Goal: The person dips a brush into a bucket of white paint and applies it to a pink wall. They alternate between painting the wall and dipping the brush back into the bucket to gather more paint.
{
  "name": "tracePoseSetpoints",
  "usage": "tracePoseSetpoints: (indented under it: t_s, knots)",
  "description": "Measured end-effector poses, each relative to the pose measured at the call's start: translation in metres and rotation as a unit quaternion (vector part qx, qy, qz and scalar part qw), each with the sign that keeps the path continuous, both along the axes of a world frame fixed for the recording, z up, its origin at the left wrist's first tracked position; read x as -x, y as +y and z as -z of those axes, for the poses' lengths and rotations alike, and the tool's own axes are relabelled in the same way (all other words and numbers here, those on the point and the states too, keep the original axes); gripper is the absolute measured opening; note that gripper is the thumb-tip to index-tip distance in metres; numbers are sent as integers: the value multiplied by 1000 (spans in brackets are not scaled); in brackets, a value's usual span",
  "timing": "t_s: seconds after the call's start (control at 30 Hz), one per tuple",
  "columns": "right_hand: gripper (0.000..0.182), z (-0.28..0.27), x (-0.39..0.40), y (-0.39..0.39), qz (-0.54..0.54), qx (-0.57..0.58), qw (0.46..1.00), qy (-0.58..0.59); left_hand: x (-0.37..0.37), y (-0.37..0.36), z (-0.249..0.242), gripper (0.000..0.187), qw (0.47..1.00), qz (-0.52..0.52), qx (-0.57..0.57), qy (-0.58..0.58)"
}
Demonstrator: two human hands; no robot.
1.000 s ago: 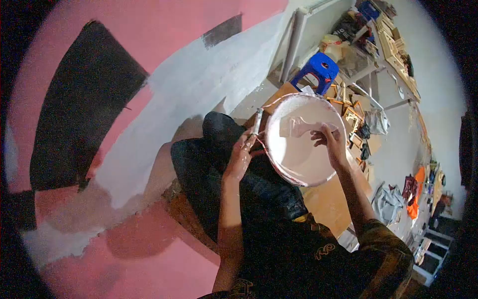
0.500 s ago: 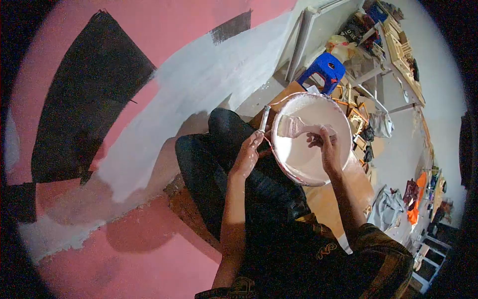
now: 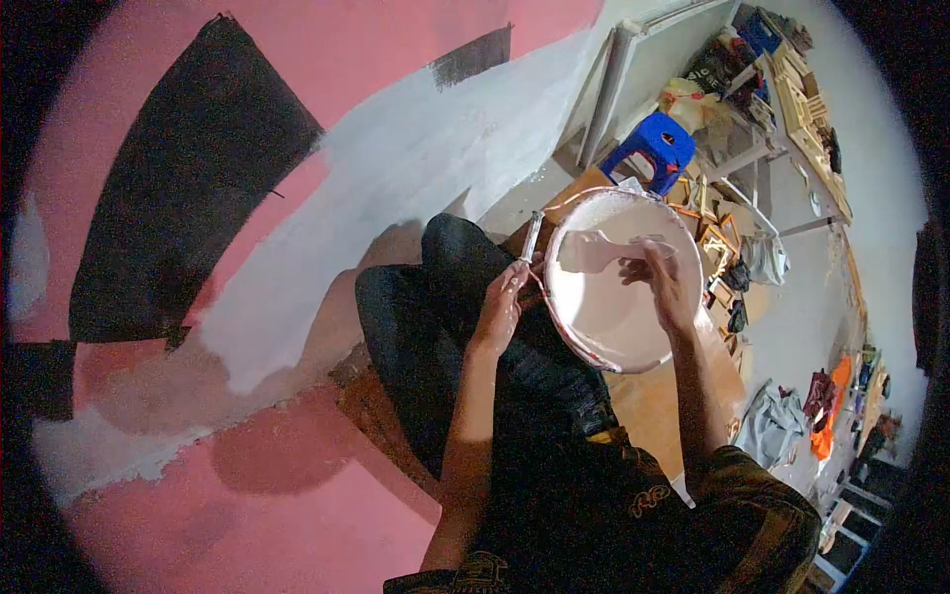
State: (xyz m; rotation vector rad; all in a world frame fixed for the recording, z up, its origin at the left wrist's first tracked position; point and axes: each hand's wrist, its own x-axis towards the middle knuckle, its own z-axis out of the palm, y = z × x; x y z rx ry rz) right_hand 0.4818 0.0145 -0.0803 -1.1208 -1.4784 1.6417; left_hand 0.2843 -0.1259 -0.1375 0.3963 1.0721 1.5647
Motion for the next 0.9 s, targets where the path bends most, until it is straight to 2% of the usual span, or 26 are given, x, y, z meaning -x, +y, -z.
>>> tracePoseSetpoints:
  t_s: [0.07, 0.17, 0.2, 0.27, 0.3, 0.33, 0.47, 0.57, 0.6, 0.7, 0.73, 0.8, 0.83, 0.87, 0.9]
  knots:
    - [36, -5, -8, 4, 9, -47, 998, -36, 1, -2, 2, 37, 1000, -11, -14, -13]
    - [34, -10, -17, 9, 61, -59, 995, -42, 1, -1, -1, 36, 999, -28, -2, -23]
    - [31, -9, -23, 11, 17, -81, 993, -78, 0, 1, -2, 35, 999, -33, 16, -28]
    - [30, -6, -30, 8, 25, -142, 988, -47, 4, -1, -2, 35, 999, -21, 32, 11]
    - [29, -6, -28, 7, 29, -173, 984, -30, 5, -1, -1, 35, 1000, -18, 20, -9]
    - [33, -9, -25, 5, 88, -174, 979, -63, 5, -1, 0, 35, 999, -16, 7, -29]
    - [30, -15, -21, 4, 18, -196, 955, -221, 9, -4, -5, 34, 999, -4, 2, -53]
    - [31, -11, -20, 3, 28, -168, 959, -226, 13, -4, 11, 39, 999, 13, -23, -30]
    - [32, -14, -22, 5, -12, -146, 967, -209, 14, -5, 10, 40, 1000, 15, -18, -20]
    - [34, -17, -16, 4, 0, -231, 910, -345, 15, -8, 11, 42, 999, 17, -19, -26]
    - [34, -23, -11, 1, 18, -208, 929, -304, 15, -8, 15, 41, 999, 20, -25, -42]
    - [34, -29, -10, 5, -96, -217, 910, -339, 16, -7, 12, 40, 996, 26, -30, -75]
    - [34, -29, -12, 6, -150, -219, 896, -356, 16, -6, 10, 40, 999, 24, -17, -34]
    - [42, -19, -14, 7, -140, -340, 846, -386, 14, -3, 9, 39, 1000, 24, -4, 8]
    - [41, -20, -13, 5, -117, -317, 865, -371, 13, 1, 8, 39, 998, 22, 7, 50]
